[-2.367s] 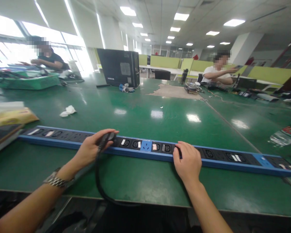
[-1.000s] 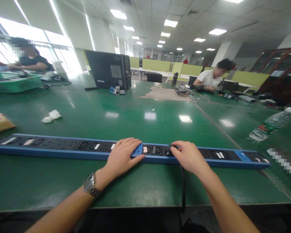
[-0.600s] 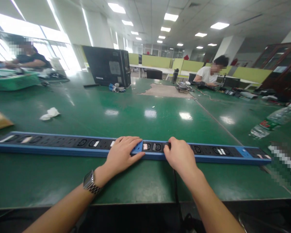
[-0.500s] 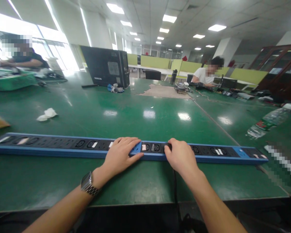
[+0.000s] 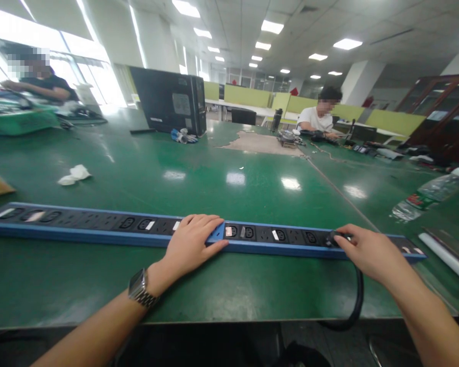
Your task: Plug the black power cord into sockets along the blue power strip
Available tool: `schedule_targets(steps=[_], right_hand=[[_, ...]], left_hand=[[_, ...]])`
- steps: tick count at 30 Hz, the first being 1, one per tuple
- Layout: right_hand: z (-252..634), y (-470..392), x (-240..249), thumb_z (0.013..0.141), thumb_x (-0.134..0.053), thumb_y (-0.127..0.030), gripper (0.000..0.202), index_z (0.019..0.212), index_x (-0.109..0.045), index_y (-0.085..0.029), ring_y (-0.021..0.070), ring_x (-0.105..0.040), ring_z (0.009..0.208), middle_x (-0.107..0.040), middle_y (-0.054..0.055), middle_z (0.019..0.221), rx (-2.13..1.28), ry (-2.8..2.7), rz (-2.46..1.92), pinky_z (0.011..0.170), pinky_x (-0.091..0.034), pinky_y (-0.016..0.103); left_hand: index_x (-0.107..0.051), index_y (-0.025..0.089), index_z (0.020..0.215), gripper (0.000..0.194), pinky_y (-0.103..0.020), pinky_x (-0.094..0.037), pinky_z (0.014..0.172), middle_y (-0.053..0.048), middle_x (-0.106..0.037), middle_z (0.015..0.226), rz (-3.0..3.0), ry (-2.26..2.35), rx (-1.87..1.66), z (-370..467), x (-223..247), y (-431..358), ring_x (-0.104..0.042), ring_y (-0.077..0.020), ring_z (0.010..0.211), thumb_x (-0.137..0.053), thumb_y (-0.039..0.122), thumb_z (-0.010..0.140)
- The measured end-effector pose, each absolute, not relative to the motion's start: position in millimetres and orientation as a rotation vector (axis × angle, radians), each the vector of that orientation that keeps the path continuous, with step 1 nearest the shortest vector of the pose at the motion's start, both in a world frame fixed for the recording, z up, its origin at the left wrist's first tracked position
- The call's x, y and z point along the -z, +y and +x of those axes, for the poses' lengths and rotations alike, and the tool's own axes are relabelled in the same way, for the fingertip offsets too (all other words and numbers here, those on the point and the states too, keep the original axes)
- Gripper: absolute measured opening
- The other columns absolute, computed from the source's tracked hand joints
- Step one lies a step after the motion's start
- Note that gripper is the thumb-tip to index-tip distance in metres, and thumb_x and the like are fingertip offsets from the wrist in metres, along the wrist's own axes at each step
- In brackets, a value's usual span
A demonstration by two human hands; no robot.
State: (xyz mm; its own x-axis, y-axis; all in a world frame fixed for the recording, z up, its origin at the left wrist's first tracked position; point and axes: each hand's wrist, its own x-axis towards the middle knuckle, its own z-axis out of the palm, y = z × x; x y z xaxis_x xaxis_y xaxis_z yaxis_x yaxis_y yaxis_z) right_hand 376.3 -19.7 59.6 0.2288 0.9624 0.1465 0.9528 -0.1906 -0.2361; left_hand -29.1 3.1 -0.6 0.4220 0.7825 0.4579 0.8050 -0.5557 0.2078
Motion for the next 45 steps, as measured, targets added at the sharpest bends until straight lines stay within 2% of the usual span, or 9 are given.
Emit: schedule_targets(steps=[14,19,22,25,27,31,34,36,45], right_hand=[[388.5,-8.0,-53.1,0.079,-0.066,-0.035,0.02,0.091,-0.076,-0.021,0.0235,-0.065,0.062,-0.071,0.006,0.066,-0.221,-1.915,-2.162,0.064,-0.042,0.034],[365.5,-12.2,-75.3,0.075,-0.07,-0.042,0.027,0.091,-0.078,-0.021,0.0246,-0.066,0.064,-0.073,0.01,0.072,0.1,-1.692,-2.191,0.06,-0.043,0.034],[298.8,-29.6,-83.7,0.076,-0.067,-0.052,0.039,0.101,-0.076,-0.023,0.0222,-0.067,0.062,-0.073,0.007,0.072,-0.22,-1.874,-1.897,0.057,-0.046,0.032],[224.1,-47.5,-88.8,0.081,-0.063,-0.047,0.045,0.117,-0.07,-0.021,0.0191,-0.066,0.062,-0.072,0.003,0.071,-0.679,-1.981,-1.531,0.057,-0.052,0.029],[197.5,-52.0,-87.6,0.082,-0.063,-0.046,0.051,0.125,-0.065,-0.019,0.0186,-0.069,0.068,-0.074,0.004,0.078,-0.8,-1.897,-1.343,0.063,-0.055,0.029],[212.7,-33.7,-55.8,0.084,-0.061,-0.048,0.043,0.113,-0.069,-0.017,0.0217,-0.071,0.085,-0.075,0.008,0.092,-0.442,-1.71,-1.404,0.079,-0.056,0.034],[240.7,-11.1,-11.7,0.085,-0.057,-0.047,0.038,0.104,-0.071,-0.016,0.0261,-0.069,0.096,-0.075,0.011,0.103,-0.086,-1.757,-1.572,0.09,-0.053,0.042],[249.8,-1.4,13.7,0.088,-0.053,-0.044,0.036,0.101,-0.072,-0.016,0.027,-0.068,0.102,-0.074,0.012,0.106,0.114,-1.819,-1.57,0.095,-0.05,0.044],[245.7,0.6,32.0,0.091,-0.047,-0.033,0.031,0.097,-0.072,-0.016,0.0234,-0.068,0.1,-0.075,0.008,0.104,0.419,-1.869,-1.538,0.094,-0.049,0.037]], left_hand=[[-0.06,0.02,0.122,0.043,-0.047,-0.037,0.103,-0.008,-0.066,0.126,-2.63,-1.477,0.792,-31.0,0.0,3.0,-0.058,-0.0273,0.115,-0.059,0.05,0.091],[-0.056,0.021,0.129,0.05,-0.05,-0.039,0.104,-0.009,-0.065,0.127,-2.63,-1.529,0.919,-25.1,-0.6,0.6,-0.058,-0.0287,0.117,-0.066,0.046,0.087],[-0.05,0.022,0.136,0.055,-0.044,-0.044,0.102,-0.011,-0.061,0.132,-2.66,-1.391,1.18,-0.1,-7.1,-8.6,-0.056,-0.0267,0.12,-0.067,0.037,0.086],[-0.056,0.023,0.131,0.039,-0.038,-0.048,0.099,-0.009,-0.062,0.129,-2.711,-1.035,1.352,18.3,-17.4,-16.8,-0.059,-0.0227,0.117,-0.057,0.029,0.093],[-0.059,0.024,0.127,0.032,-0.035,-0.049,0.099,-0.008,-0.064,0.126,-2.607,-1.015,1.481,8.0,-22.8,-17.4,-0.06,-0.0205,0.115,-0.049,0.022,0.096],[-0.061,0.024,0.124,0.03,-0.04,-0.049,0.102,-0.008,-0.065,0.122,-2.172,-1.464,1.632,-68.2,-19.0,-11.5,-0.061,-0.023,0.113,-0.053,0.031,0.096],[-0.055,0.022,0.128,0.04,-0.041,-0.051,0.1,-0.007,-0.068,0.118,-2.127,-1.738,1.559,-127.0,-6.1,-10.8,-0.066,-0.0233,0.106,-0.056,0.041,0.093],[-0.059,0.022,0.121,0.039,-0.038,-0.054,0.095,-0.006,-0.071,0.112,-2.219,-1.823,1.493,-148.3,0.8,-12.1,-0.068,-0.0229,0.1,-0.057,0.046,0.091],[-0.066,0.022,0.113,0.038,-0.039,-0.055,0.093,-0.007,-0.073,0.108,-2.42,-1.737,1.329,-150.2,-6.7,-10.6,-0.069,-0.0246,0.098,-0.059,0.051,0.089]])
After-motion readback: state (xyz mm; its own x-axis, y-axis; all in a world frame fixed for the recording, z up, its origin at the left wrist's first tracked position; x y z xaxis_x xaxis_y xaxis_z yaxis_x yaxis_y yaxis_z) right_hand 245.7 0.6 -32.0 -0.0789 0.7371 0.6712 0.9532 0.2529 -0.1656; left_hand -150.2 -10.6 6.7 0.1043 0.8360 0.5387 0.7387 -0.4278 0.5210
